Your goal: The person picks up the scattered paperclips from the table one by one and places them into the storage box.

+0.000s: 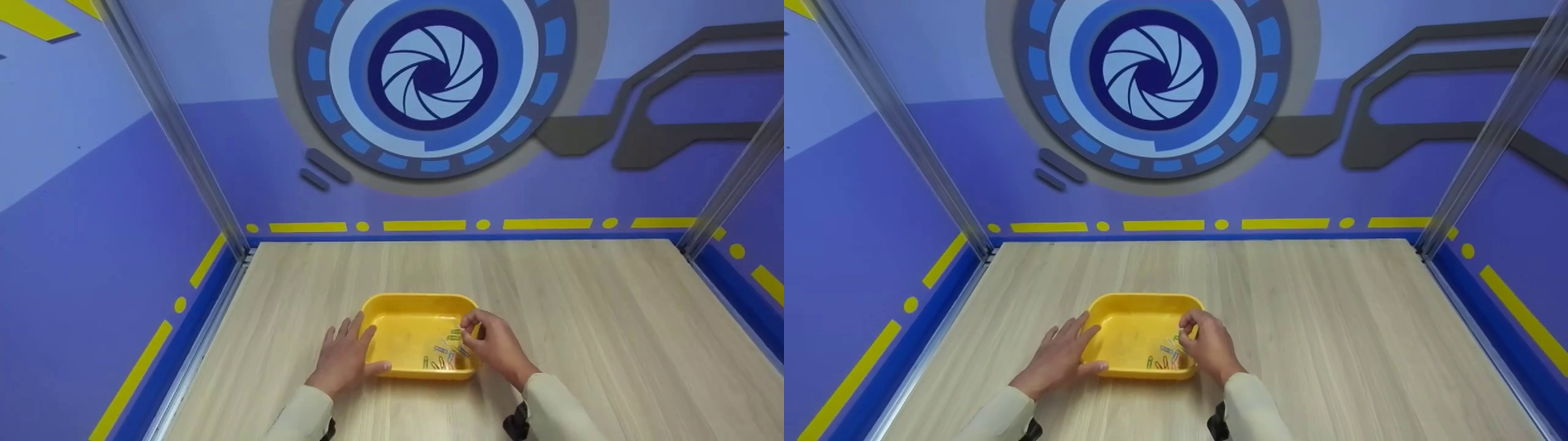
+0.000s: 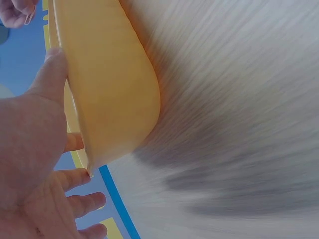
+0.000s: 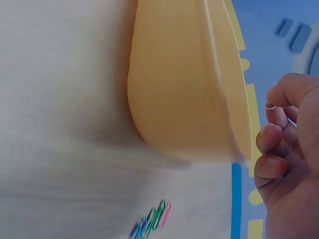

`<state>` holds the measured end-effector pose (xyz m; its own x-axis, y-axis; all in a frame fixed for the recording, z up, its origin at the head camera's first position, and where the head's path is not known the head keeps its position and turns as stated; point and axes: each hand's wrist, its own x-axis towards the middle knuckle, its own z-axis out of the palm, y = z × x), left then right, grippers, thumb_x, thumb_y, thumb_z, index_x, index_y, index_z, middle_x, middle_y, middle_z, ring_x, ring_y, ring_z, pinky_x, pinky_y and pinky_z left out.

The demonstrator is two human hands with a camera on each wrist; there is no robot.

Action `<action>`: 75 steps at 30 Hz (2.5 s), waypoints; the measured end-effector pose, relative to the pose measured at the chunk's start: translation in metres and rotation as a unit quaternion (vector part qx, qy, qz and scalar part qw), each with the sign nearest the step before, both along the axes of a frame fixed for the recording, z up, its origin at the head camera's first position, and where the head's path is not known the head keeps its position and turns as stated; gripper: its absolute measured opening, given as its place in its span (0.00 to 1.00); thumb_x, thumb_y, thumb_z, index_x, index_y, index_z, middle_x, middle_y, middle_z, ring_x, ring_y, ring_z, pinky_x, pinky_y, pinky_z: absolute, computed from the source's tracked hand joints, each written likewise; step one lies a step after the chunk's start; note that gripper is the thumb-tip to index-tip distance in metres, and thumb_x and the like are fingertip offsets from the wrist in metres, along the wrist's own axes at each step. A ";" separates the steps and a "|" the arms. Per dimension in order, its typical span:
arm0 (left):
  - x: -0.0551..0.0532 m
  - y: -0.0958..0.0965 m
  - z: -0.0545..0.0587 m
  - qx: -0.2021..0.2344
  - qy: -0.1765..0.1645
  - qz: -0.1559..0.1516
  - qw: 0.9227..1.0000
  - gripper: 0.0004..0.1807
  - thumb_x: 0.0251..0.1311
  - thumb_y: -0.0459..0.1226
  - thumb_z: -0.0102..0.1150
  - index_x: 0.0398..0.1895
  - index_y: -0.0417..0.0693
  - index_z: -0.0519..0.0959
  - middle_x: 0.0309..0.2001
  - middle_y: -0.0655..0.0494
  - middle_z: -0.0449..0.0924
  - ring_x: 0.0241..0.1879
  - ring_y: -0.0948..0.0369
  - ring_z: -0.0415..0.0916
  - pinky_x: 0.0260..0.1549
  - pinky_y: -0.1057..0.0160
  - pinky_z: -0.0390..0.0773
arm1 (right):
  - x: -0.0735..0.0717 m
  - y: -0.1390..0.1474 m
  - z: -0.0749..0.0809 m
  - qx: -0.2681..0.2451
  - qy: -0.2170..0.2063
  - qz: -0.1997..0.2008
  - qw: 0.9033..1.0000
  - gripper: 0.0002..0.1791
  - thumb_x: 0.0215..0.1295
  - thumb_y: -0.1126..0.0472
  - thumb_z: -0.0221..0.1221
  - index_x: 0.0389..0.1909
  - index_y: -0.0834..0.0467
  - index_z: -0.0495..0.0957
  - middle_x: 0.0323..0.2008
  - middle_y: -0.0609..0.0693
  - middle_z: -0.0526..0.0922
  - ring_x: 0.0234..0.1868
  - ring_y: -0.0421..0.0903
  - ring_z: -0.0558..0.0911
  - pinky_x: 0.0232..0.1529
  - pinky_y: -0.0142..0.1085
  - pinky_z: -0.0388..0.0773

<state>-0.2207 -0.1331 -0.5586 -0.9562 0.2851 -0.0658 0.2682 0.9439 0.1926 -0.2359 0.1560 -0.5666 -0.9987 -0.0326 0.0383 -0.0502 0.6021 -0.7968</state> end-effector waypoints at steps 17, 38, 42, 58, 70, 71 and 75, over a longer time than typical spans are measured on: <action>0.001 0.001 0.000 -0.001 -0.002 0.009 1.000 0.48 0.43 0.71 0.48 0.65 0.54 0.63 0.71 0.47 0.48 0.69 0.46 0.50 0.64 0.40 0.50 | 0.002 -0.021 0.001 -0.009 -0.003 0.060 0.998 0.09 0.54 0.64 0.62 0.33 0.50 0.73 0.30 0.44 0.74 0.27 0.42 0.71 0.25 0.27 0.69; 0.001 0.003 0.001 0.002 -0.007 0.020 1.000 0.45 0.46 0.68 0.51 0.65 0.54 0.63 0.72 0.48 0.47 0.69 0.46 0.50 0.65 0.41 0.49 | 0.001 0.031 -0.004 -0.028 -0.008 -0.050 0.998 0.09 0.56 0.60 0.61 0.38 0.49 0.75 0.35 0.45 0.76 0.28 0.43 0.69 0.23 0.28 0.68; 0.001 0.002 0.000 0.004 -0.011 0.017 1.000 0.45 0.46 0.66 0.53 0.65 0.53 0.63 0.72 0.48 0.47 0.69 0.46 0.50 0.64 0.40 0.49 | 0.004 0.040 -0.010 -0.030 -0.015 -0.059 0.998 0.09 0.57 0.60 0.61 0.37 0.48 0.74 0.36 0.45 0.75 0.28 0.43 0.70 0.24 0.28 0.70; 0.002 0.003 0.000 0.011 -0.010 0.019 1.000 0.44 0.46 0.65 0.55 0.65 0.52 0.64 0.71 0.48 0.48 0.68 0.45 0.51 0.64 0.40 0.49 | 0.011 0.063 -0.042 -0.015 -0.052 -0.089 0.995 0.11 0.57 0.62 0.60 0.41 0.54 0.74 0.37 0.48 0.75 0.31 0.42 0.71 0.26 0.28 0.70; 0.000 0.002 -0.001 0.010 -0.015 0.016 1.000 0.45 0.46 0.68 0.52 0.65 0.53 0.63 0.72 0.48 0.47 0.69 0.46 0.50 0.65 0.40 0.48 | 0.006 0.069 -0.058 0.017 -0.084 -0.092 0.992 0.12 0.55 0.57 0.63 0.38 0.55 0.75 0.36 0.48 0.77 0.35 0.42 0.76 0.30 0.30 0.74; 0.000 0.002 -0.002 0.008 -0.011 0.012 1.000 0.46 0.46 0.68 0.51 0.65 0.53 0.63 0.72 0.48 0.47 0.68 0.46 0.51 0.64 0.40 0.49 | 0.005 0.069 -0.059 0.024 -0.083 -0.091 0.992 0.11 0.55 0.57 0.63 0.38 0.54 0.75 0.36 0.48 0.77 0.35 0.42 0.75 0.30 0.30 0.74; 0.001 0.000 -0.002 0.006 0.004 0.000 1.000 0.45 0.46 0.67 0.51 0.64 0.52 0.64 0.71 0.47 0.48 0.67 0.45 0.52 0.63 0.39 0.52 | 0.003 0.066 -0.060 0.051 -0.079 -0.084 0.992 0.10 0.55 0.58 0.63 0.38 0.53 0.75 0.34 0.47 0.75 0.35 0.42 0.73 0.34 0.32 0.72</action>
<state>-0.2201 -0.1330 -0.5607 -0.9568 0.2857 -0.0538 0.2698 0.9414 0.2024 -0.2333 0.2224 -0.6261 -0.9839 0.1386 -0.1132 0.1773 0.6700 -0.7209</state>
